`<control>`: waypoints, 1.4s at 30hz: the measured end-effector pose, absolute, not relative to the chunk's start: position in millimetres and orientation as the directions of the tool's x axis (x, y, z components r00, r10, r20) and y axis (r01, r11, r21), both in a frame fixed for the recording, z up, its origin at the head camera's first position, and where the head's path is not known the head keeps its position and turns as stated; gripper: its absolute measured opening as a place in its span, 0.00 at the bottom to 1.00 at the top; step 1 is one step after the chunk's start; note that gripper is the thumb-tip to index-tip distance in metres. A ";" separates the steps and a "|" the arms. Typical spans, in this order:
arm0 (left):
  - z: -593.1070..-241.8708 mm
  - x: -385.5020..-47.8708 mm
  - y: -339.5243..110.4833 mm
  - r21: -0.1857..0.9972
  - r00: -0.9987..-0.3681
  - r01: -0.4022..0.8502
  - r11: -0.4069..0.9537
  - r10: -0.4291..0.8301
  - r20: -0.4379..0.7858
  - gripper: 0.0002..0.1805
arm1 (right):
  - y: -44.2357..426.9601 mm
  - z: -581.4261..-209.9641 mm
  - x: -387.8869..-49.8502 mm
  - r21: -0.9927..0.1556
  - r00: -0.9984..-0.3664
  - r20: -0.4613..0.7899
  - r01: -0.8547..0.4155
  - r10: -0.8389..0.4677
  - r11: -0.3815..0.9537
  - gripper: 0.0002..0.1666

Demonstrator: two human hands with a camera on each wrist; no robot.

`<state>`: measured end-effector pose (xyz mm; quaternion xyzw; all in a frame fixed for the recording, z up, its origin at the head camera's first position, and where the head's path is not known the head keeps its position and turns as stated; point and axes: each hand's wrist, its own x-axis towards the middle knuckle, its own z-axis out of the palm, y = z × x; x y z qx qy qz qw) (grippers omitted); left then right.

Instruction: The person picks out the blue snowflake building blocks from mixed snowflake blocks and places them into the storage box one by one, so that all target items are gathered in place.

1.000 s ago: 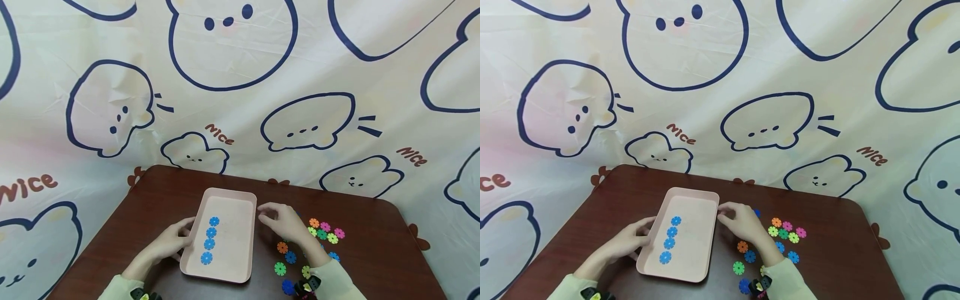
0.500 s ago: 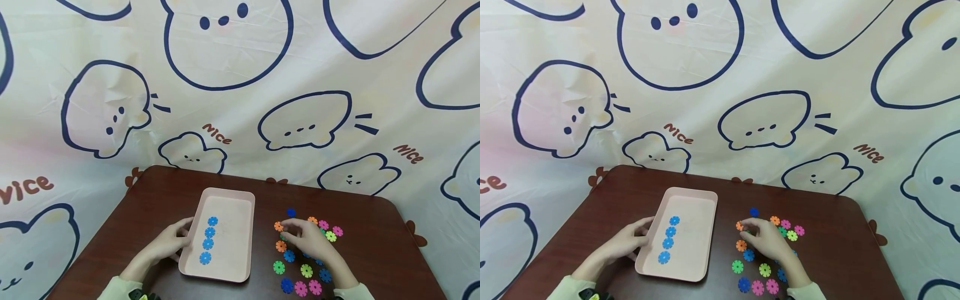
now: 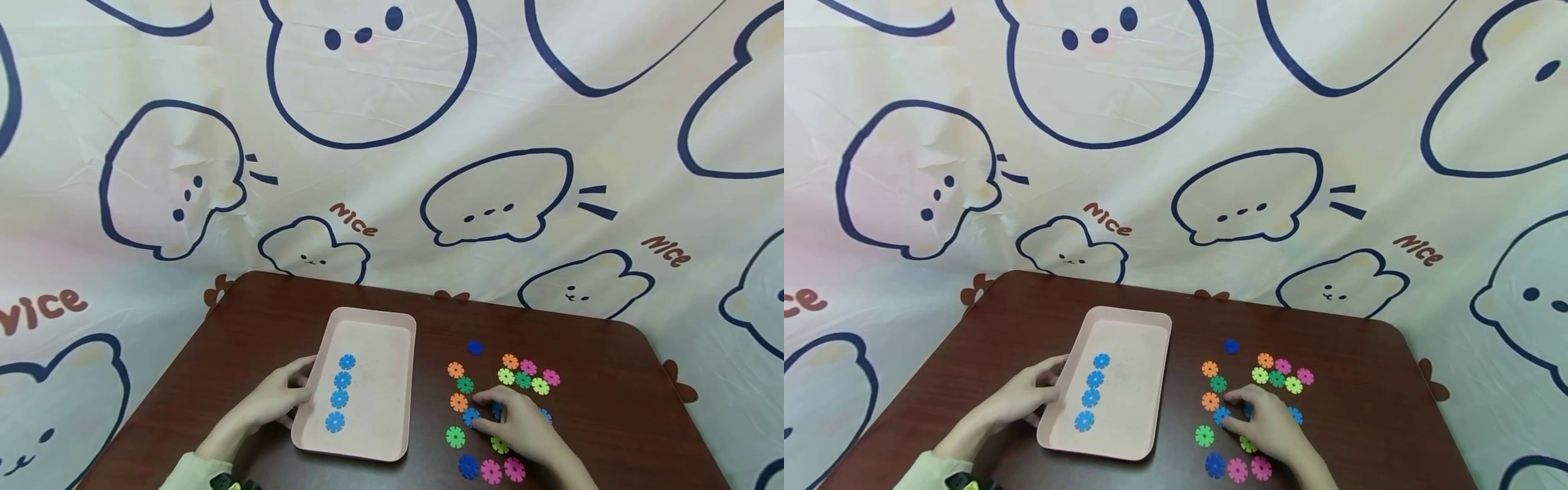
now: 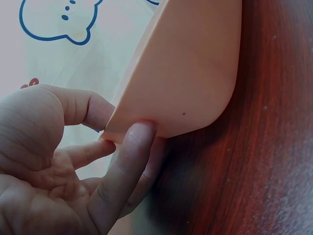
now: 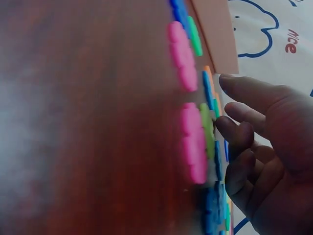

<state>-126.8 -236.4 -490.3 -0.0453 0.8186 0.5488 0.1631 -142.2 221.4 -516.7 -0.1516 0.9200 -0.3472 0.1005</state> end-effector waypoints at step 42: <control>-492.9 -126.4 -239.2 0.903 -0.947 -0.219 0.369 0.140 -0.288 0.37 | 204.1 -517.6 -137.5 -0.556 -0.930 -0.095 -0.246 -0.355 0.794 0.15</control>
